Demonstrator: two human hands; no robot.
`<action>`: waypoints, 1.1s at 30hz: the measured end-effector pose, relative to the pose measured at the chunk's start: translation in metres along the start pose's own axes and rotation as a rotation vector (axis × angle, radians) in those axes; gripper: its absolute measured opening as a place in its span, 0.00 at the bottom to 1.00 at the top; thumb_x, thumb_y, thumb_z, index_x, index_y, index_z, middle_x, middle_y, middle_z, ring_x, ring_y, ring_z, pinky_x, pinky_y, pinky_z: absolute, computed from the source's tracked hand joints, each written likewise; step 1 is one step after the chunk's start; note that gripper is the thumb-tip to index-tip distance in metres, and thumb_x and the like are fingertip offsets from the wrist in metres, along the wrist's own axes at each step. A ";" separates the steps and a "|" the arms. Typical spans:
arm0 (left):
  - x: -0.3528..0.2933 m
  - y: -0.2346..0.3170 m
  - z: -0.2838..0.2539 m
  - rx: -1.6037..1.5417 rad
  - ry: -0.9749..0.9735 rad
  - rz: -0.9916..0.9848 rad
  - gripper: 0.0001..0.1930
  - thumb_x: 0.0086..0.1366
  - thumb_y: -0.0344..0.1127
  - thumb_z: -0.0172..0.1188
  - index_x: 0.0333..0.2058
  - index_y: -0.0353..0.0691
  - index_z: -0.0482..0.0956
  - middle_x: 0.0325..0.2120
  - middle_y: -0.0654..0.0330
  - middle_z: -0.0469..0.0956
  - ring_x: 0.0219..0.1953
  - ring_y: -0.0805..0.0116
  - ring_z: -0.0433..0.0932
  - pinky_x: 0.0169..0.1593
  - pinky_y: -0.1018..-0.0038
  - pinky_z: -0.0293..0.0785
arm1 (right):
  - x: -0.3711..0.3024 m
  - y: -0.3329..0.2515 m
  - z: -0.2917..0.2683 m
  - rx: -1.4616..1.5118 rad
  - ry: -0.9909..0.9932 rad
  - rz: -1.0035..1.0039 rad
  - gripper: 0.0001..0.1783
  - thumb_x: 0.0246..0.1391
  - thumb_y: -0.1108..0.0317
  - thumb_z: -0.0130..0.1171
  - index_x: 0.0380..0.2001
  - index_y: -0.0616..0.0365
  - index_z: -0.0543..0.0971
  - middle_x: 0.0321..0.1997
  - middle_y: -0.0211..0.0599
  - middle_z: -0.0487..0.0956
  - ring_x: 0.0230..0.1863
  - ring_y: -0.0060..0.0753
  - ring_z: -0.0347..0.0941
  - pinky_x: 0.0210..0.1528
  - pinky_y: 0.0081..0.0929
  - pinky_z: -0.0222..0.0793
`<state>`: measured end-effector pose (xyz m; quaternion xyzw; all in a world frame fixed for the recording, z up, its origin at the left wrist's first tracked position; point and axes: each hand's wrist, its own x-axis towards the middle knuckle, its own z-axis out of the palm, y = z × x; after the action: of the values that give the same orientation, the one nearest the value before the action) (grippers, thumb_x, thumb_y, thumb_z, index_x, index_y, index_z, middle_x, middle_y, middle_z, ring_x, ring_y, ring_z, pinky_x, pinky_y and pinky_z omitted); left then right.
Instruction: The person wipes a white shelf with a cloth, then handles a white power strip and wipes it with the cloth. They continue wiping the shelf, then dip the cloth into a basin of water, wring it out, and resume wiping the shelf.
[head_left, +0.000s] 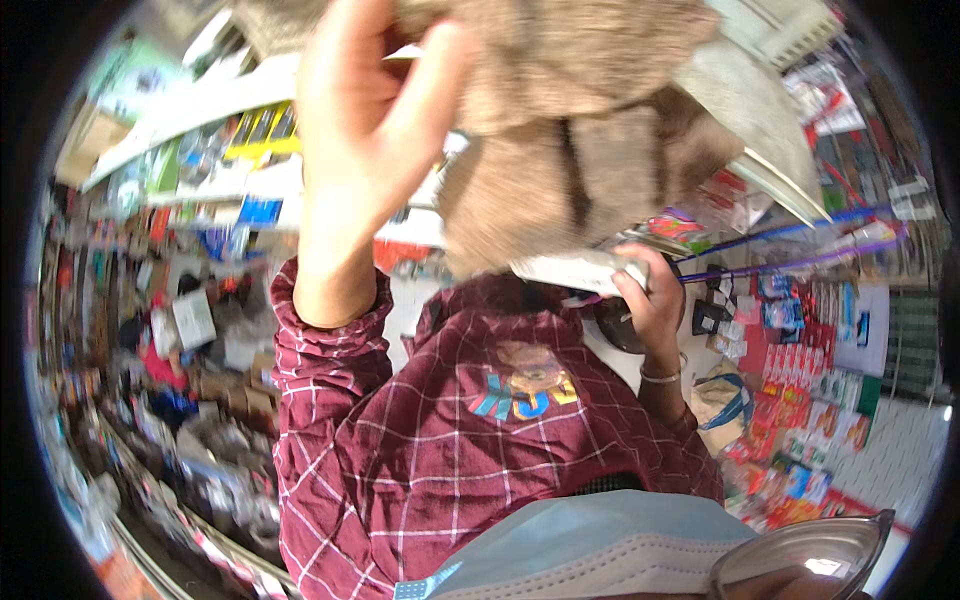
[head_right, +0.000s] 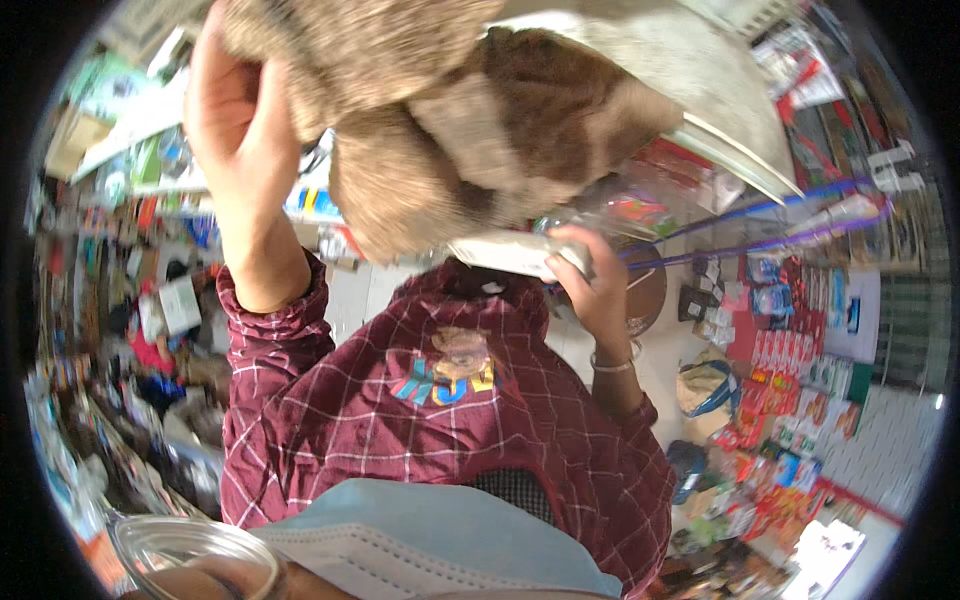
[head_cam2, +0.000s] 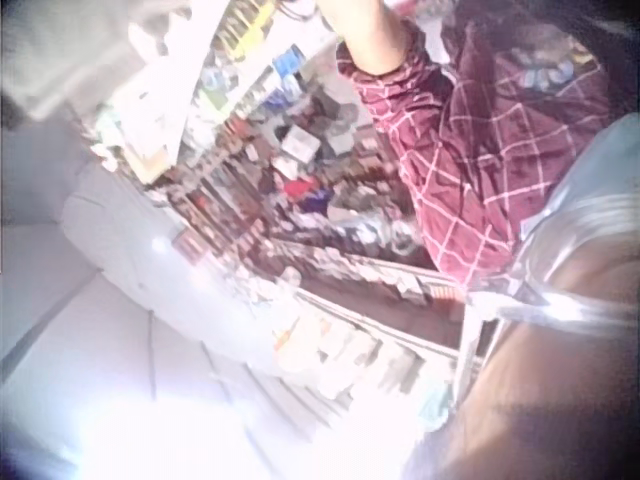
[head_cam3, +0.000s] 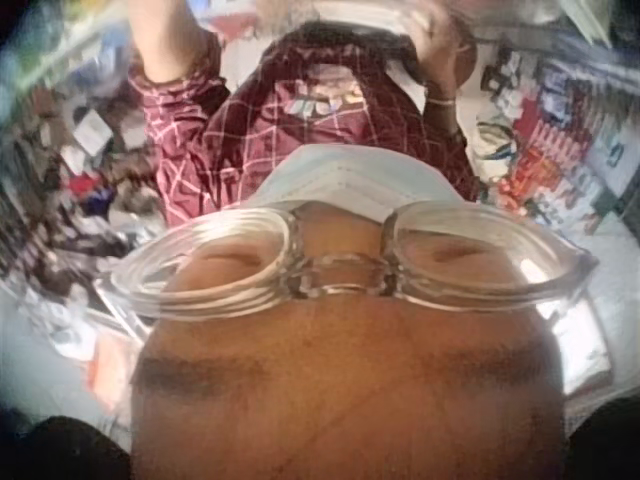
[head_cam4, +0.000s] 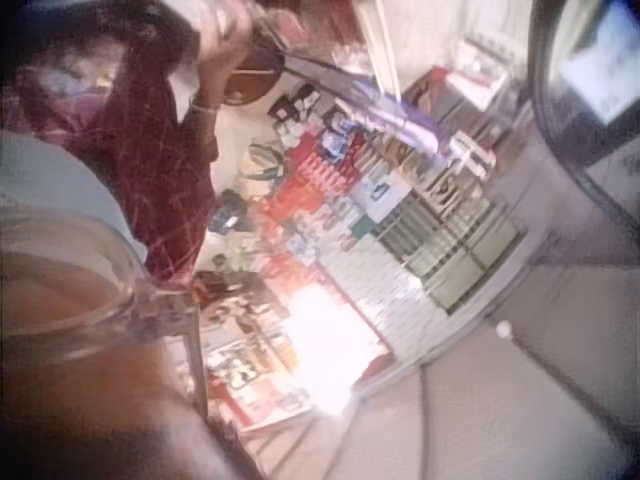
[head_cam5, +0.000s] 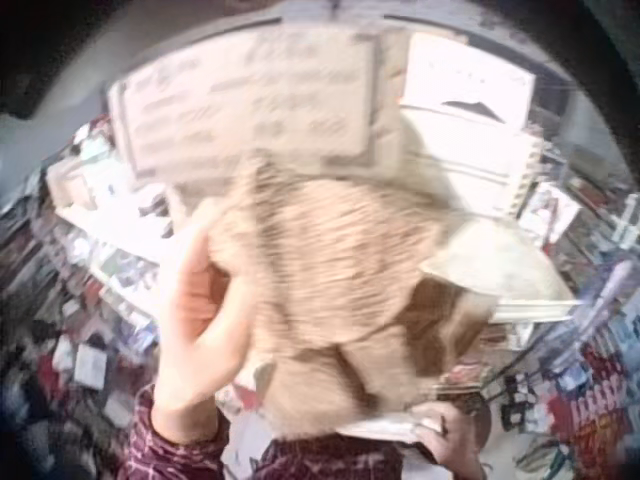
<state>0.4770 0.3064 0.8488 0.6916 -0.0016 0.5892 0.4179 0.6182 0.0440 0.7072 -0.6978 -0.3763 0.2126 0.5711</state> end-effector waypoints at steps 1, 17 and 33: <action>-0.014 -0.008 -0.031 -0.003 0.048 -0.033 0.22 0.62 0.26 0.55 0.55 0.30 0.65 0.48 0.53 0.74 0.46 0.66 0.76 0.49 0.72 0.72 | 0.012 0.003 0.019 0.147 -0.059 0.051 0.15 0.52 0.78 0.58 0.44 0.64 0.75 0.45 0.35 0.76 0.40 0.22 0.74 0.38 0.20 0.74; -0.203 -0.029 -0.086 0.903 0.125 -0.506 0.14 0.57 0.41 0.53 0.39 0.41 0.75 0.31 0.56 0.73 0.37 0.54 0.72 0.43 0.60 0.67 | 0.073 0.022 0.219 0.170 -0.708 -0.391 0.25 0.49 0.81 0.61 0.52 0.67 0.69 0.48 0.37 0.76 0.48 0.27 0.72 0.53 0.27 0.67; -0.340 -0.017 -0.221 -0.727 1.348 -0.660 0.24 0.70 0.47 0.39 0.56 0.39 0.66 0.56 0.52 0.69 0.58 0.53 0.67 0.62 0.53 0.61 | 0.081 -0.011 0.254 0.361 -0.798 -0.251 0.20 0.54 0.82 0.56 0.51 0.66 0.69 0.55 0.46 0.73 0.54 0.31 0.70 0.55 0.27 0.67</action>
<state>0.2017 0.2783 0.5518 -0.0226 0.2615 0.6869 0.6777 0.4808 0.2689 0.6634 -0.3997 -0.6056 0.4560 0.5154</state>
